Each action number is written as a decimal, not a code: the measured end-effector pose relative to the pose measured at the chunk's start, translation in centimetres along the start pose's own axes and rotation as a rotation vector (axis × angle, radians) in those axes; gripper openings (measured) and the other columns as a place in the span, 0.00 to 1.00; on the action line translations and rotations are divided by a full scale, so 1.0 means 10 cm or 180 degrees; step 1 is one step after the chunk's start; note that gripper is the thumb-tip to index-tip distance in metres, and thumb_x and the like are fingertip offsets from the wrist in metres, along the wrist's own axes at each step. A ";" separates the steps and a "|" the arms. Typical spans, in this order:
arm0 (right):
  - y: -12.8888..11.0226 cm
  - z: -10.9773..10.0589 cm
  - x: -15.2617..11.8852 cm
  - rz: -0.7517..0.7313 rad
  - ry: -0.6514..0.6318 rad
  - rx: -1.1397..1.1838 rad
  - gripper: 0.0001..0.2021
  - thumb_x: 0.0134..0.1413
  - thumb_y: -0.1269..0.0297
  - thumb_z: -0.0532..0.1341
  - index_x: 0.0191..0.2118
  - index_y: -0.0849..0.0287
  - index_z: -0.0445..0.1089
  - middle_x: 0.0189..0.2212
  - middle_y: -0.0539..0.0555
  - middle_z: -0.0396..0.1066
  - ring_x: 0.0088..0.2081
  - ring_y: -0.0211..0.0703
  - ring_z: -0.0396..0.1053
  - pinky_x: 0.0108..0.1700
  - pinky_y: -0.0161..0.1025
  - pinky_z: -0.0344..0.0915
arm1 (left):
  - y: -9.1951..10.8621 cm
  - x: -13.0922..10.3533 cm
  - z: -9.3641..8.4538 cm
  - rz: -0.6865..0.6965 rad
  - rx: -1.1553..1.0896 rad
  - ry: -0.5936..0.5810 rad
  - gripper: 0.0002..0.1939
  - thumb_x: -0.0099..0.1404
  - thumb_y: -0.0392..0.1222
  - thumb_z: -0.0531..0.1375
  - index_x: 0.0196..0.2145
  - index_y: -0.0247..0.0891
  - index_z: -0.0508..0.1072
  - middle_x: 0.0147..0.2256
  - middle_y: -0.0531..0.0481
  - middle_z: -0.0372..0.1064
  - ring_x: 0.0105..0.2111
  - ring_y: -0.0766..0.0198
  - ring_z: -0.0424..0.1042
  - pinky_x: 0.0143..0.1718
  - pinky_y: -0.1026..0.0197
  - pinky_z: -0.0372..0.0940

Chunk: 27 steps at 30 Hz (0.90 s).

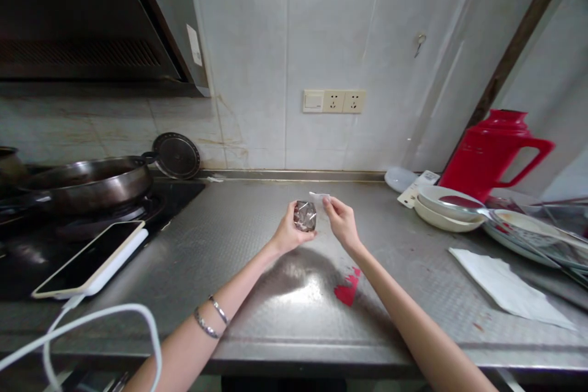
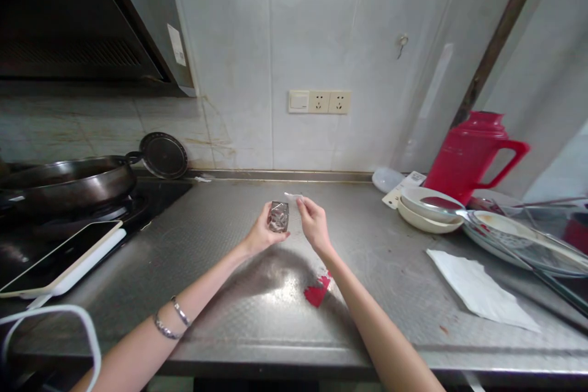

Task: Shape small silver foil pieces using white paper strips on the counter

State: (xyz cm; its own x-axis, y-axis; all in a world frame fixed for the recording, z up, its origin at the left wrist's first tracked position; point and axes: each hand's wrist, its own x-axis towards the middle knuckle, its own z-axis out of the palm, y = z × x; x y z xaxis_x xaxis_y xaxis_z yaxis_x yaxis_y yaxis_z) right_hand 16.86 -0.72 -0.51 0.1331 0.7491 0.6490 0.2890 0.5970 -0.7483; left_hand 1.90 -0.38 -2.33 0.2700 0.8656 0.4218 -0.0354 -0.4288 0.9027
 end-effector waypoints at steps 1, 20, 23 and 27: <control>0.00 0.02 -0.01 -0.0007 -0.0141 0.0024 0.19 0.57 0.50 0.54 0.30 0.61 0.72 0.23 0.51 0.69 0.26 0.39 0.64 0.29 0.34 0.60 | 0.00 0.00 0.00 0.0031 0.0014 -0.0027 0.37 0.41 0.33 0.68 0.49 0.37 0.57 0.37 0.51 0.65 0.31 0.68 0.67 0.33 0.66 0.62; -0.18 -0.01 -0.02 -0.0243 0.0181 -0.0341 0.19 0.57 0.51 0.54 0.31 0.61 0.72 0.21 0.49 0.65 0.24 0.36 0.60 0.25 0.32 0.54 | 0.03 0.10 -0.16 -0.0146 0.0112 0.0207 0.35 0.42 0.33 0.67 0.47 0.38 0.56 0.37 0.52 0.65 0.28 0.71 0.65 0.26 0.69 0.63; -0.18 -0.02 0.09 -0.0320 0.0273 -0.0444 0.19 0.57 0.51 0.54 0.33 0.61 0.74 0.24 0.51 0.70 0.26 0.39 0.64 0.27 0.33 0.57 | -0.09 0.07 -0.16 -0.0087 0.0229 0.0032 0.39 0.39 0.30 0.67 0.48 0.38 0.56 0.41 0.49 0.64 0.32 0.69 0.66 0.34 0.65 0.63; -0.19 0.08 0.16 -0.0614 -0.0389 -0.0651 0.19 0.58 0.53 0.52 0.33 0.60 0.74 0.25 0.52 0.72 0.26 0.39 0.66 0.28 0.33 0.58 | -0.22 0.04 -0.15 0.0033 0.0324 -0.0095 0.39 0.39 0.30 0.66 0.49 0.36 0.56 0.43 0.46 0.63 0.37 0.64 0.66 0.39 0.62 0.61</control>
State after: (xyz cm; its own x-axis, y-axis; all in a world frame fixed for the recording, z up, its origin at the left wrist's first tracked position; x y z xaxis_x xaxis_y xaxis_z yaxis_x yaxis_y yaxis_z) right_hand 15.75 -0.37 1.83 -0.0542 0.6639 0.7458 0.4844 0.6706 -0.5618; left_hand 0.61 1.32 -3.97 0.2986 0.8536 0.4269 0.0591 -0.4630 0.8844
